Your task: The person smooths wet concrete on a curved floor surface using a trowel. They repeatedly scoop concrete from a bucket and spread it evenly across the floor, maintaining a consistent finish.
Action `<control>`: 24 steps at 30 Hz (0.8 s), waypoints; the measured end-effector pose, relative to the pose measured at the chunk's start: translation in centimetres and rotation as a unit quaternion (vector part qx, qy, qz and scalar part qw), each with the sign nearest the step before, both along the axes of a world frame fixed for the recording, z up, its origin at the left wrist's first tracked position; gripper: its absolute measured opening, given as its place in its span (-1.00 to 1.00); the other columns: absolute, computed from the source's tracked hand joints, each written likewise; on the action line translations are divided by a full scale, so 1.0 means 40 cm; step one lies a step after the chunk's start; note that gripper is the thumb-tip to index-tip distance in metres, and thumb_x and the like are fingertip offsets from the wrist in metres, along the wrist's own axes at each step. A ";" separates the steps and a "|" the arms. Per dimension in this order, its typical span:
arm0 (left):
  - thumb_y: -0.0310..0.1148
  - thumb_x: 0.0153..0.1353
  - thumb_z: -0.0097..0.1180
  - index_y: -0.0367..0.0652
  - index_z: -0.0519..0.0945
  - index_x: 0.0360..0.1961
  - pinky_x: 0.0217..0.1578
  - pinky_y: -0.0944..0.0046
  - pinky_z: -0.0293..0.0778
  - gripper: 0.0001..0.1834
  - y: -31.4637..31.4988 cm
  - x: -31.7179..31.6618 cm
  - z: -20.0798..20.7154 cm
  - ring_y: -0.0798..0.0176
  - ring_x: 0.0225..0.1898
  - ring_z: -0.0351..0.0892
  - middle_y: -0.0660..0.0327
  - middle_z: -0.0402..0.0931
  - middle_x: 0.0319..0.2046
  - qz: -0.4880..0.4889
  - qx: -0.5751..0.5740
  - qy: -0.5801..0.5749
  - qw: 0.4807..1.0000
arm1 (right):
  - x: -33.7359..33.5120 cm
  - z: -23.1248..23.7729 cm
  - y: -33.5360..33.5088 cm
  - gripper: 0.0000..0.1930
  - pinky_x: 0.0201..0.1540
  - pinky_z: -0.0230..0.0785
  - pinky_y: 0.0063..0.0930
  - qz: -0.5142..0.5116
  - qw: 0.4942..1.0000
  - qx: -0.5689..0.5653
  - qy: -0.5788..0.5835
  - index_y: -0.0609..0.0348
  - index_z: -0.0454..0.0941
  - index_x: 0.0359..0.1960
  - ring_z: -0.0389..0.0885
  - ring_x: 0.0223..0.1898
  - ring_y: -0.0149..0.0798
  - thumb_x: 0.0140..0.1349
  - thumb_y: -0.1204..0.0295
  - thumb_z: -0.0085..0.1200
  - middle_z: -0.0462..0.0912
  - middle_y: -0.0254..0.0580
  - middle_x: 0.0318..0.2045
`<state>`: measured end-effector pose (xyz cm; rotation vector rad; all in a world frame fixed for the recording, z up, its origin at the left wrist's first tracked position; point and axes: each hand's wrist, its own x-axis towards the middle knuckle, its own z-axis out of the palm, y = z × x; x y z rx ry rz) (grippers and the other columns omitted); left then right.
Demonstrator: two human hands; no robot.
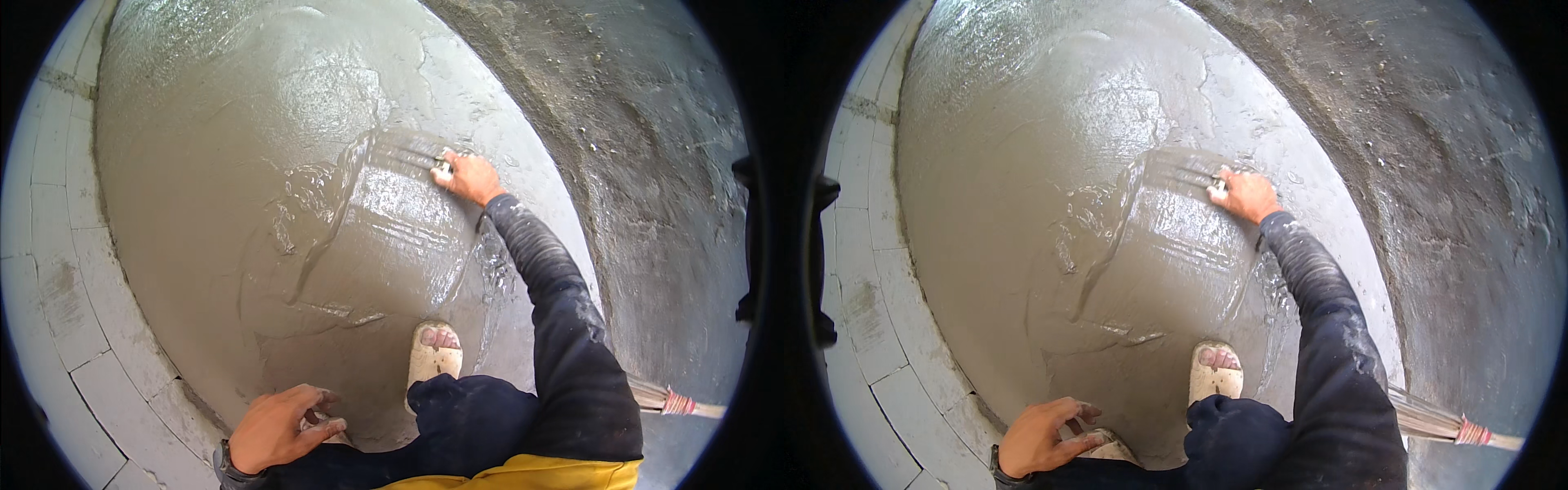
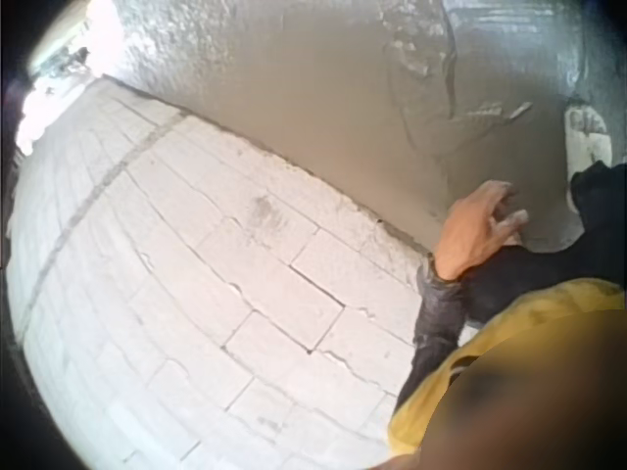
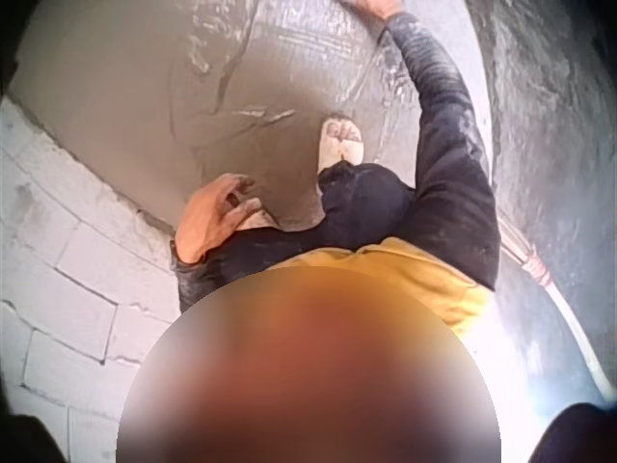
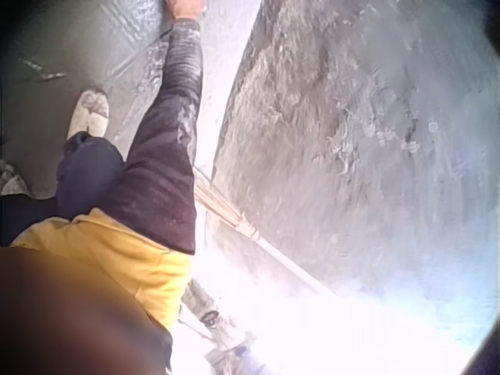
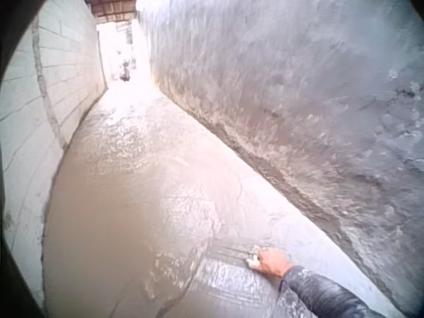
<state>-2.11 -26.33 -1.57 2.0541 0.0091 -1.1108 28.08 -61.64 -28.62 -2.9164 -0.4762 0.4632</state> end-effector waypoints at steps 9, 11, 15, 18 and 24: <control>-0.01 0.36 0.26 -0.27 0.59 0.14 0.10 0.15 0.45 -0.45 0.039 -0.003 0.041 0.18 0.03 0.58 0.09 0.64 -0.03 0.225 0.061 0.145 0.961 | 0.297 -0.047 -0.160 -0.32 0.06 0.52 0.07 -0.074 0.995 0.017 -0.064 0.22 0.64 0.03 0.72 -0.07 0.24 0.31 -0.22 0.04 0.75 0.25 -0.21; -0.21 0.37 0.25 -0.25 0.63 0.03 -0.11 0.29 0.45 -0.65 0.054 -0.028 0.064 0.31 -0.17 0.55 0.19 0.64 -0.20 0.307 0.078 0.059 0.947 | 0.347 -0.060 -0.201 -0.29 0.07 0.51 0.06 -0.118 0.990 0.007 -0.072 0.26 0.63 0.03 0.72 -0.05 0.25 0.32 -0.24 0.04 0.74 0.26 -0.17; -0.30 0.37 0.24 -0.24 0.64 0.02 -0.07 0.29 0.46 -0.70 0.110 -0.076 0.170 0.30 -0.11 0.56 0.16 0.66 -0.08 0.346 0.177 0.019 0.921 | 0.384 -0.065 -0.291 -0.26 0.11 0.49 0.04 -0.213 0.975 0.001 -0.065 0.37 0.63 -0.02 0.69 0.00 0.27 0.35 -0.23 0.01 0.72 0.31 -0.09; -0.33 0.40 0.18 -0.27 0.62 0.07 0.09 0.23 0.46 -0.69 0.137 -0.116 0.275 0.20 0.04 0.58 0.04 0.63 0.09 0.365 0.211 -0.034 0.906 | 0.295 -0.050 -0.370 -0.35 0.04 0.49 0.06 -0.192 0.978 0.001 -0.081 0.31 0.65 -0.03 0.70 -0.07 0.30 0.37 -0.16 0.03 0.71 0.33 -0.13; -0.38 0.38 0.18 -0.36 0.56 0.18 0.14 0.13 0.48 -0.60 0.128 -0.141 0.316 0.11 0.11 0.60 -0.02 0.62 0.10 0.452 0.168 -0.078 0.873 | 0.009 -0.039 -0.483 -0.38 -0.02 0.49 -0.15 -0.400 0.897 0.188 -0.018 0.37 0.72 -0.09 0.75 -0.15 -0.05 0.35 -0.09 0.10 0.78 0.11 -0.19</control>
